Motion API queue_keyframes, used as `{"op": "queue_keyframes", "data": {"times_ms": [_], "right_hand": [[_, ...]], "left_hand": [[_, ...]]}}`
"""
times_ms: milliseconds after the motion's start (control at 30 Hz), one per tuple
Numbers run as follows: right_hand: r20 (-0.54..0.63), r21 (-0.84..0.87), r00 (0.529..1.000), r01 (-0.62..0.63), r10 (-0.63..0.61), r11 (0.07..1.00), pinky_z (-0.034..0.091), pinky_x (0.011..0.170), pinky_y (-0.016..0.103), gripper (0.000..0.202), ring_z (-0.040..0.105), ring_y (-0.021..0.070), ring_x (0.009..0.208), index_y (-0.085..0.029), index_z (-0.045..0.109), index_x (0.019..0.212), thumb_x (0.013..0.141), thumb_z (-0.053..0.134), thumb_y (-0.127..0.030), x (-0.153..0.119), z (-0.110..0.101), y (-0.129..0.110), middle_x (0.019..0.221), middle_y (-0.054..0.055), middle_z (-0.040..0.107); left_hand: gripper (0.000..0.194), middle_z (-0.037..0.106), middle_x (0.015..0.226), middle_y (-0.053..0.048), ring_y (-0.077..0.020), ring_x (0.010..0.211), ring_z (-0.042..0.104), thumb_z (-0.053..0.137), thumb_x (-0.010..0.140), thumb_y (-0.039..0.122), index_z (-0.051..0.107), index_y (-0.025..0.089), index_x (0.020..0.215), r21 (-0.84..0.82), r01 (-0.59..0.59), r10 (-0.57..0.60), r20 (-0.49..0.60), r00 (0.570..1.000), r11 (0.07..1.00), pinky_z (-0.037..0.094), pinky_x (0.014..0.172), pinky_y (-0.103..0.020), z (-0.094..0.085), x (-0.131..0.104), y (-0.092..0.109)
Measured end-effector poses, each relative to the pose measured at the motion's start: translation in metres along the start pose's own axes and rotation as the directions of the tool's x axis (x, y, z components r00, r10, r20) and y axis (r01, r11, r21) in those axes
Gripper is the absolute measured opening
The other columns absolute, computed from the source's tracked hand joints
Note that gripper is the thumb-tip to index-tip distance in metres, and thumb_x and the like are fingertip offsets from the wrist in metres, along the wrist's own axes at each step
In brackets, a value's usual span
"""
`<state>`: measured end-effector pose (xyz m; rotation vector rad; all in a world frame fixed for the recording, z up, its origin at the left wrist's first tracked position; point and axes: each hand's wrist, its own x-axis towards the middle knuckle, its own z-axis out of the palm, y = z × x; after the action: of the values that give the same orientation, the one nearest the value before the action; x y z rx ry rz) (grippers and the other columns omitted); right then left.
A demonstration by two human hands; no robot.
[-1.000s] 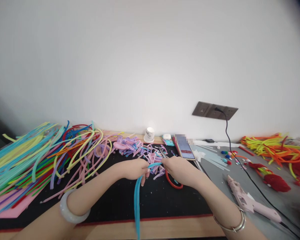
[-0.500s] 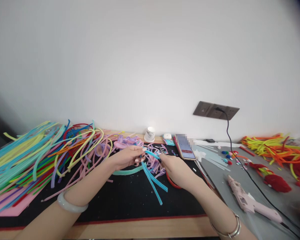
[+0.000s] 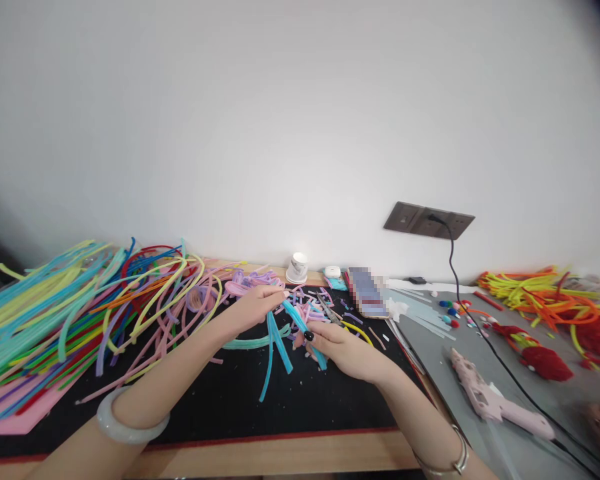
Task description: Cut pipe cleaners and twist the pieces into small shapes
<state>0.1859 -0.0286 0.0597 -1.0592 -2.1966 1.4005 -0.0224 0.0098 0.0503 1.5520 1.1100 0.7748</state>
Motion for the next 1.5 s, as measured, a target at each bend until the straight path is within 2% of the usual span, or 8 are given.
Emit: {"op": "queue_keyframes", "data": {"times_ms": [367,533,633,733,967,1100,1333,1500], "right_hand": [[0.071,0.244,0.997,-0.030,0.014,0.969,0.037,0.049,0.020,0.035,0.045,0.0073,0.049,-0.013,0.060,0.078,0.082,0.047,-0.045,0.016,0.003,-0.003,0.057,-0.001,0.051],[-0.078,0.371,0.992,-0.061,0.096,0.926,0.039,0.046,0.021,0.030,0.047,0.0082,0.048,-0.017,0.048,0.084,0.076,0.057,-0.044,0.022,0.010,-0.001,0.061,-0.004,0.049],[-0.172,0.315,0.985,0.041,0.014,0.948,0.043,0.063,0.023,0.029,0.050,0.0099,0.067,-0.016,0.050,0.088,0.075,0.060,-0.041,0.023,0.015,-0.004,0.079,0.000,0.054],[-0.041,0.441,0.997,0.079,-0.068,0.894,0.042,0.078,0.030,0.029,0.054,0.0128,0.075,-0.014,0.052,0.086,0.077,0.057,-0.041,0.025,0.025,-0.004,0.076,0.001,0.056],[0.103,0.762,0.991,-0.135,0.086,0.633,0.038,0.045,0.021,0.027,0.034,0.0035,0.040,-0.017,0.047,0.077,0.074,0.061,-0.039,0.030,0.042,0.004,0.052,-0.009,0.037],[0.163,0.767,0.974,-0.225,0.156,0.601,0.018,0.035,0.014,0.030,0.022,0.0010,0.038,-0.015,0.049,0.080,0.078,0.055,-0.045,0.028,0.040,0.003,0.053,-0.009,0.031],[0.104,0.717,0.987,-0.161,0.124,0.678,0.045,0.043,0.025,0.034,0.040,0.0054,0.037,-0.017,0.041,0.066,0.075,0.056,-0.046,0.030,0.045,0.006,0.047,-0.009,0.034],[0.158,0.767,0.977,-0.213,0.143,0.606,0.031,0.035,0.015,0.029,0.027,0.0021,0.036,-0.018,0.041,0.069,0.075,0.057,-0.041,0.027,0.043,0.004,0.049,-0.010,0.029]], "left_hand": [[0.025,0.019,0.053,0.006,-0.0074,0.045,0.024,0.036,0.079,0.031,0.027,0.019,0.059,0.237,-0.140,0.113,0.126,0.986,0.961,0.019,0.043,-0.022,0.002,-0.007,0.015],[0.021,0.021,0.052,0.006,-0.0072,0.048,0.023,0.037,0.074,0.022,0.026,0.018,0.056,0.283,-0.221,0.192,0.126,0.973,0.933,0.018,0.046,-0.022,0.006,-0.011,0.020],[0.021,0.023,0.053,0.006,-0.0076,0.051,0.024,0.038,0.073,0.022,0.027,0.018,0.055,0.293,-0.277,0.248,0.132,0.960,0.915,0.019,0.048,-0.022,0.010,-0.011,0.020],[0.021,0.024,0.054,0.006,-0.0081,0.052,0.025,0.038,0.073,0.022,0.028,0.018,0.054,0.292,-0.305,0.275,0.140,0.951,0.907,0.021,0.049,-0.022,0.014,-0.011,0.022],[0.020,0.027,0.049,0.006,-0.0067,0.043,0.030,0.038,0.072,0.021,0.028,0.018,0.054,0.296,-0.251,0.214,0.154,0.965,0.922,0.022,0.045,-0.021,0.015,-0.017,0.026],[0.020,0.031,0.049,0.006,-0.0072,0.045,0.033,0.038,0.072,0.020,0.030,0.018,0.054,0.346,-0.270,0.230,0.152,0.961,0.899,0.024,0.046,-0.021,0.012,-0.015,0.022],[0.023,0.023,0.052,0.005,-0.0086,0.052,0.023,0.039,0.072,0.020,0.025,0.017,0.054,0.429,-0.311,0.280,0.136,0.950,0.848,0.019,0.049,-0.022,0.011,-0.012,0.021],[0.024,0.023,0.051,0.005,-0.0087,0.051,0.023,0.039,0.071,0.020,0.023,0.018,0.053,0.487,-0.305,0.281,0.123,0.952,0.819,0.017,0.048,-0.023,0.008,-0.013,0.022]]}}
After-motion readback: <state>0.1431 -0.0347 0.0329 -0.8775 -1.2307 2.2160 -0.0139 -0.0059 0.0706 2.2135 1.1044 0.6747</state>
